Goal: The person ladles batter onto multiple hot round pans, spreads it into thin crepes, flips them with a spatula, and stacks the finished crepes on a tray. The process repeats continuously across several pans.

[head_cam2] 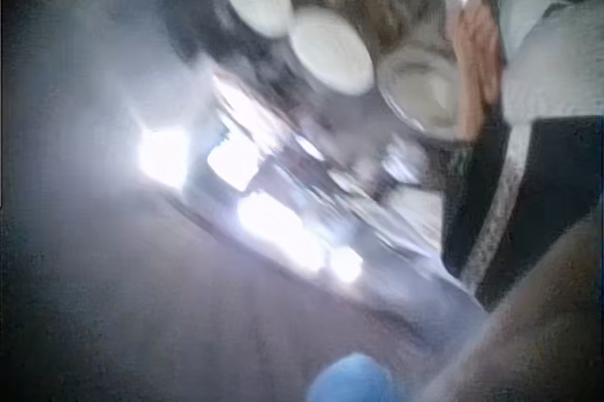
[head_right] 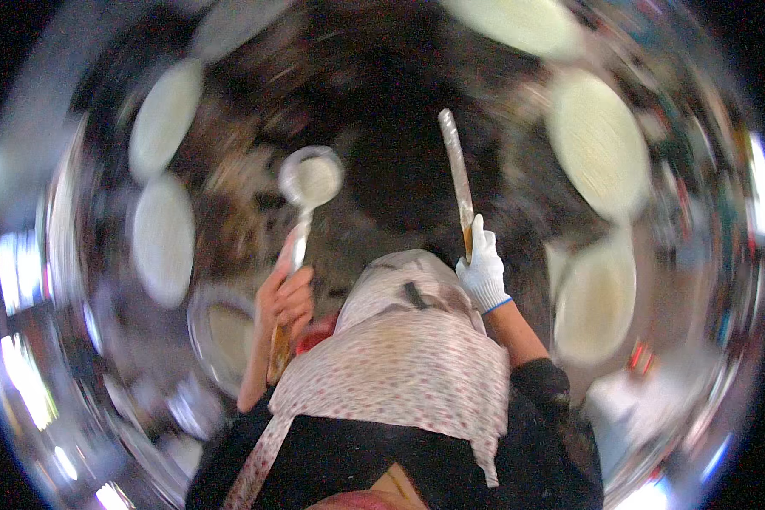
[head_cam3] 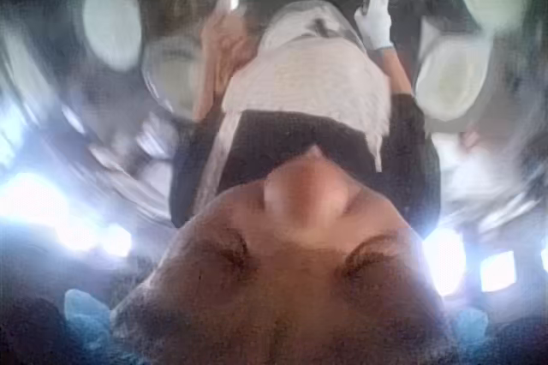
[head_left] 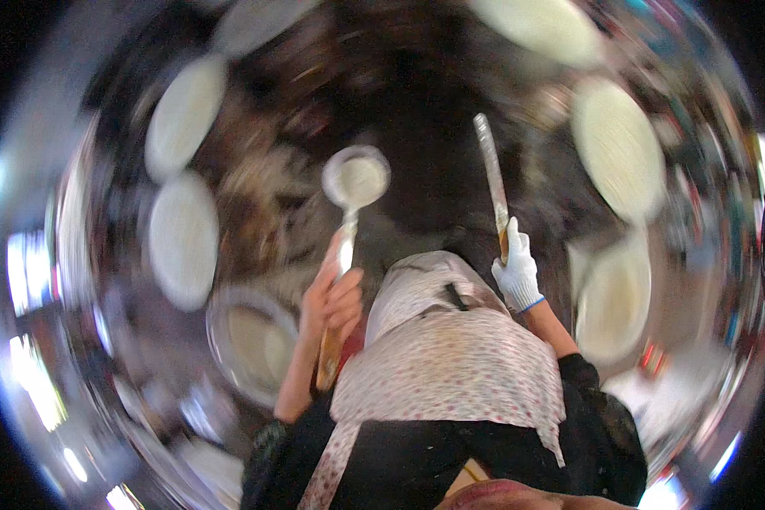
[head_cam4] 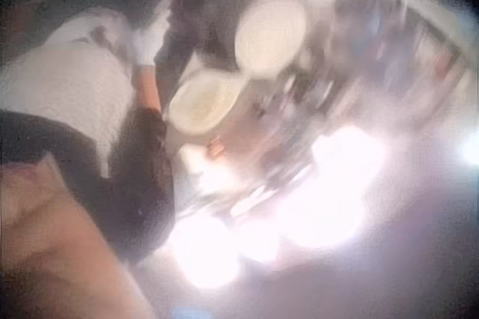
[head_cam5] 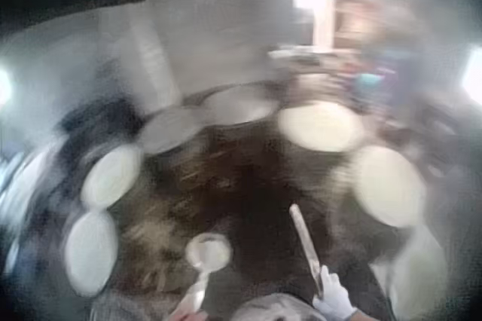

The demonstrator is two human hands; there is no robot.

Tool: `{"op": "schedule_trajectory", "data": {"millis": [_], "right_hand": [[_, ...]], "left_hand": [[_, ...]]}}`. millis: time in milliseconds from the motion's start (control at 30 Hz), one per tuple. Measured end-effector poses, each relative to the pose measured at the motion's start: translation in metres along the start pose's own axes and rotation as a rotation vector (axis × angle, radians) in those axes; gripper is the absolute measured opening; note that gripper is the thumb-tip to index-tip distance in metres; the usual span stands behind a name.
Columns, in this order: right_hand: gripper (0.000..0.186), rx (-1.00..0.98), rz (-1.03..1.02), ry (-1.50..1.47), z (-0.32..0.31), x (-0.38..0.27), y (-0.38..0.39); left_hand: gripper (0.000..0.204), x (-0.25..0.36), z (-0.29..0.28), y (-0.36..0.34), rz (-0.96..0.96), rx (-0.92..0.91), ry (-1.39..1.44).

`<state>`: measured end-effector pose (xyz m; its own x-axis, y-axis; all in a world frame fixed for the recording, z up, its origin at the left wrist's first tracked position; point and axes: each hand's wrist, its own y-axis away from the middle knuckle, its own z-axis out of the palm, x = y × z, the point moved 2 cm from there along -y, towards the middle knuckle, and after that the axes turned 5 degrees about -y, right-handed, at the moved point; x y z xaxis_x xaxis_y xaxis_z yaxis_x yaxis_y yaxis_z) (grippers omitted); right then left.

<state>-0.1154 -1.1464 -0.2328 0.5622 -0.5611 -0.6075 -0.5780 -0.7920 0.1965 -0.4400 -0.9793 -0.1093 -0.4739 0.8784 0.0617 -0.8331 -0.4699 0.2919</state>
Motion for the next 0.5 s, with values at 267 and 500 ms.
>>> {"op": "schedule_trajectory", "data": {"millis": [267, 500], "right_hand": [[0.055, -1.059, -0.392, -0.309, 0.257, -0.330, 0.122], [0.052, -1.363, -0.280, 0.016, 0.486, -0.428, 0.263]], "left_hand": [[0.053, 0.080, -0.294, 0.392, 0.875, 0.973, -0.275], [0.046, 0.128, -0.607, 0.525, 0.639, 2.045, -1.018]]}}
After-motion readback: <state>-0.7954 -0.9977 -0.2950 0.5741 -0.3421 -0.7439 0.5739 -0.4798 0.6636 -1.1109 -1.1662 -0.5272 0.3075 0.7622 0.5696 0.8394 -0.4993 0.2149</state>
